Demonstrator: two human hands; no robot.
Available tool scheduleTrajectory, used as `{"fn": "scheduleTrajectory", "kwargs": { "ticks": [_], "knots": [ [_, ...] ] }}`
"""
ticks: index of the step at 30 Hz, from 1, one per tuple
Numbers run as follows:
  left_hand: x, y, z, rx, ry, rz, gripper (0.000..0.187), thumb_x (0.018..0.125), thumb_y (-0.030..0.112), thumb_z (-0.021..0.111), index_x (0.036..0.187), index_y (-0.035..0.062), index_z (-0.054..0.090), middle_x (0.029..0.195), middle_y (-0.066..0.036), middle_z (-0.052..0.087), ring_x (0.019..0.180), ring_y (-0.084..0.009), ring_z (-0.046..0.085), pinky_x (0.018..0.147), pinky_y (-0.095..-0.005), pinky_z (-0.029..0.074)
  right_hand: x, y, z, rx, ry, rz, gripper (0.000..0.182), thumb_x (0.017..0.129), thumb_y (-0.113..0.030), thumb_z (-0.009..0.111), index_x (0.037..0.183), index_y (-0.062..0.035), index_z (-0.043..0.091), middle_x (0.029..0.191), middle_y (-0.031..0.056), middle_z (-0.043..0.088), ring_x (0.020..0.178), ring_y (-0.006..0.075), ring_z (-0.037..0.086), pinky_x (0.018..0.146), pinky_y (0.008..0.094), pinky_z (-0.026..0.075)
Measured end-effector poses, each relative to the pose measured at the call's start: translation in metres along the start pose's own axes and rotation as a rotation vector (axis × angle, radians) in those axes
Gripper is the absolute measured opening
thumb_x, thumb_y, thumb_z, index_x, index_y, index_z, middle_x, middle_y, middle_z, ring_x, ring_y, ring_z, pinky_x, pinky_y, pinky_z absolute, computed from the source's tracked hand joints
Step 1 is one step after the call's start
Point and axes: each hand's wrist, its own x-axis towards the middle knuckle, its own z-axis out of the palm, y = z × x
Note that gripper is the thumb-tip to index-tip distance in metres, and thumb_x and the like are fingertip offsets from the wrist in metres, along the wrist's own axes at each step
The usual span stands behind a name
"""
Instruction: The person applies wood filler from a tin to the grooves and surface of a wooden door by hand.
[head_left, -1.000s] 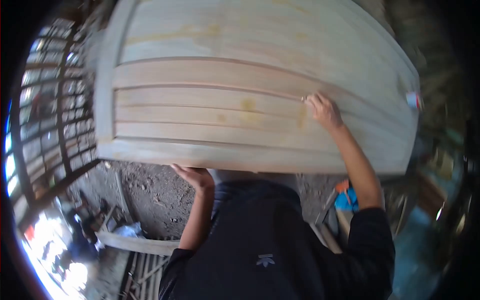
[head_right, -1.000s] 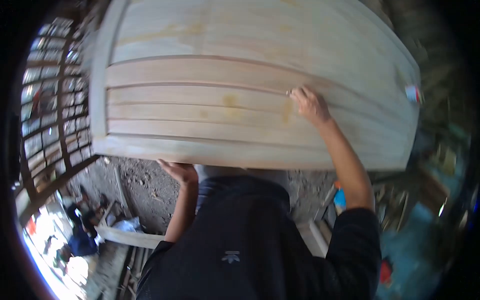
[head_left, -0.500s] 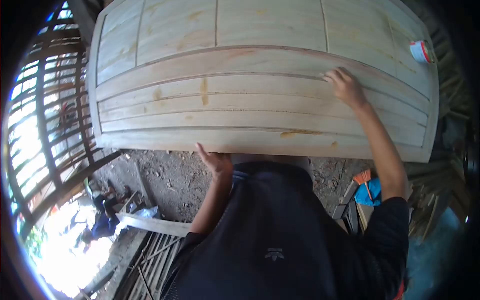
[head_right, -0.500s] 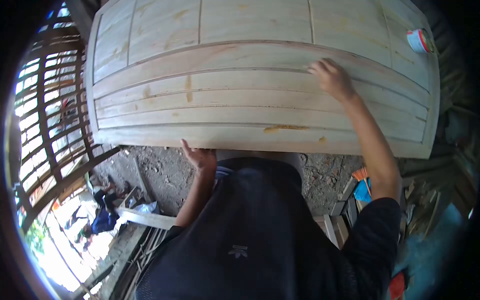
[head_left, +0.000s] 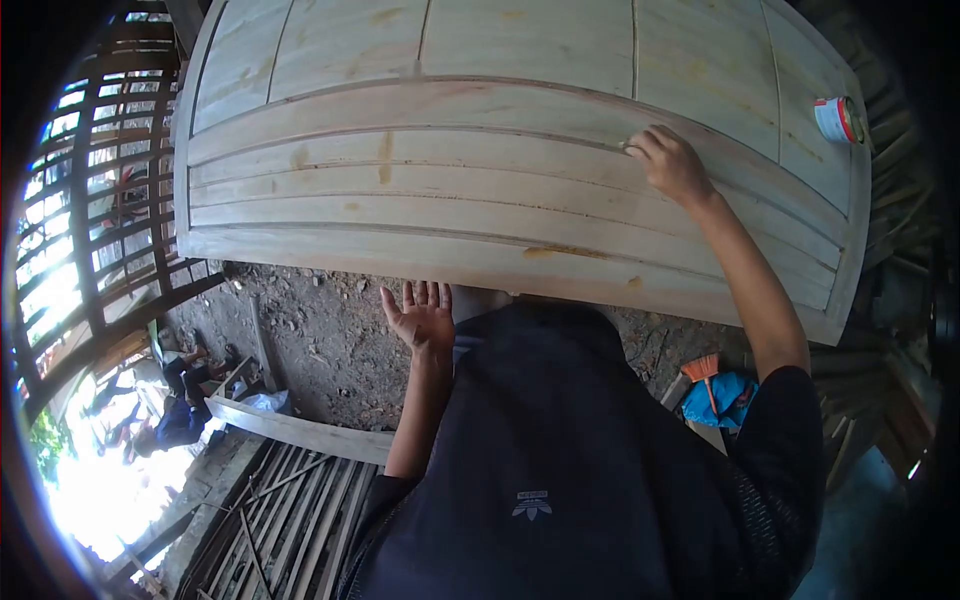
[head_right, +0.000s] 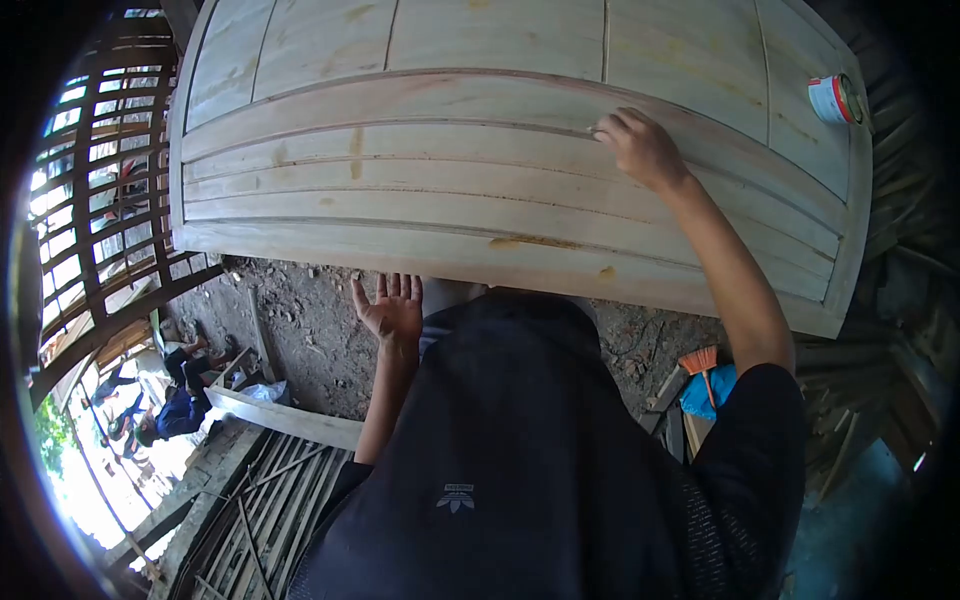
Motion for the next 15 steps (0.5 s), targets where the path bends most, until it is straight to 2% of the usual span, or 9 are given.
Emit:
{"fn": "scheduleTrajectory", "kwargs": {
  "ticks": [1,3,5,8,9,11,12,14,15],
  "knots": [
    [0.001,0.005,-0.001,0.008,-0.011,-0.003,0.097,0.089,0.07,0.063,0.159,0.01,0.03,0.157,-0.012,0.04,0.147,-0.0287,0.037,0.117,-0.0483,0.033,0.0,-0.002,0.005,0.006,-0.016,0.033,0.01,0.093,-0.013,0.067,0.1,-0.0059,0.068,0.09,0.0143,0.069,0.089,0.034,0.069,0.076,0.0469,0.059],
    [0.007,0.007,0.001,-0.062,0.12,-0.1,0.098,0.089,0.07,0.064,0.159,0.0103,0.031,0.158,-0.011,0.038,0.147,-0.0283,0.037,0.118,-0.048,0.032,0.044,-0.025,0.037,0.059,0.107,-0.186,0.01,0.091,-0.011,0.067,0.099,-0.0062,0.068,0.091,0.0141,0.069,0.089,0.0336,0.07,0.076,0.0476,0.059],
    [0.011,0.007,0.004,0.037,0.073,-0.097,0.098,0.088,0.07,0.064,0.159,0.0103,0.032,0.159,-0.011,0.039,0.146,-0.0281,0.038,0.118,-0.0483,0.031,0.069,-0.049,0.046,0.018,0.039,-0.134,0.011,0.09,-0.011,0.067,0.099,-0.0063,0.069,0.093,0.0144,0.069,0.09,0.033,0.07,0.077,0.0473,0.059],
    [0.018,0.005,0.018,0.19,-0.003,-0.098,0.094,0.089,0.069,0.064,0.157,0.0122,0.035,0.157,-0.009,0.042,0.143,-0.0273,0.04,0.117,-0.0484,0.031,0.009,-0.008,0.022,-0.025,0.15,-0.138,0.01,0.089,-0.009,0.066,0.098,-0.0052,0.066,0.091,0.0136,0.066,0.089,0.0349,0.066,0.076,0.0453,0.056],
    [0.013,0.004,0.029,0.311,-0.05,-0.076,0.091,0.09,0.068,0.063,0.157,0.0131,0.035,0.156,-0.008,0.043,0.141,-0.027,0.042,0.116,-0.0478,0.031,-0.023,0.008,-0.004,-0.029,0.09,-0.037,0.008,0.092,-0.011,0.067,0.097,-0.0054,0.067,0.09,0.0138,0.067,0.088,0.0339,0.067,0.076,0.044,0.056],
    [0.017,0.003,0.034,0.43,-0.091,-0.066,0.085,0.092,0.066,0.061,0.156,0.0157,0.037,0.153,-0.007,0.045,0.137,-0.0275,0.044,0.113,-0.0468,0.033,-0.082,0.045,-0.04,-0.187,0.068,0.06,0.008,0.09,-0.009,0.066,0.096,-0.0058,0.07,0.1,0.0124,0.071,0.092,0.0314,0.071,0.078,0.0426,0.061],
    [0.016,0.001,0.033,0.43,-0.094,-0.062,0.085,0.092,0.066,0.061,0.156,0.0157,0.037,0.153,-0.007,0.045,0.137,-0.0275,0.044,0.113,-0.0468,0.033,-0.082,0.046,-0.039,-0.187,0.073,0.058,0.008,0.09,-0.009,0.066,0.096,-0.0058,0.07,0.1,0.0124,0.071,0.092,0.0314,0.071,0.078,0.0426,0.061],
    [0.017,-0.001,0.037,0.446,-0.011,-0.044,0.086,0.091,0.068,0.06,0.156,0.0167,0.038,0.153,-0.007,0.045,0.137,-0.0288,0.044,0.112,-0.0477,0.032,-0.073,0.054,-0.033,-0.109,0.025,-0.035,0.008,0.091,-0.008,0.065,0.092,-0.0065,0.072,0.1,0.0119,0.072,0.096,0.03,0.072,0.081,0.0413,0.062],
    [0.017,0.003,0.034,0.452,-0.027,-0.043,0.086,0.091,0.068,0.06,0.156,0.0167,0.038,0.153,-0.007,0.045,0.137,-0.0288,0.044,0.112,-0.0477,0.032,-0.05,0.049,-0.002,-0.076,0.129,-0.163,0.007,0.09,-0.008,0.068,0.092,-0.0065,0.073,0.089,0.0138,0.069,0.087,0.0302,0.07,0.074,0.0447,0.059]
  ]
}}
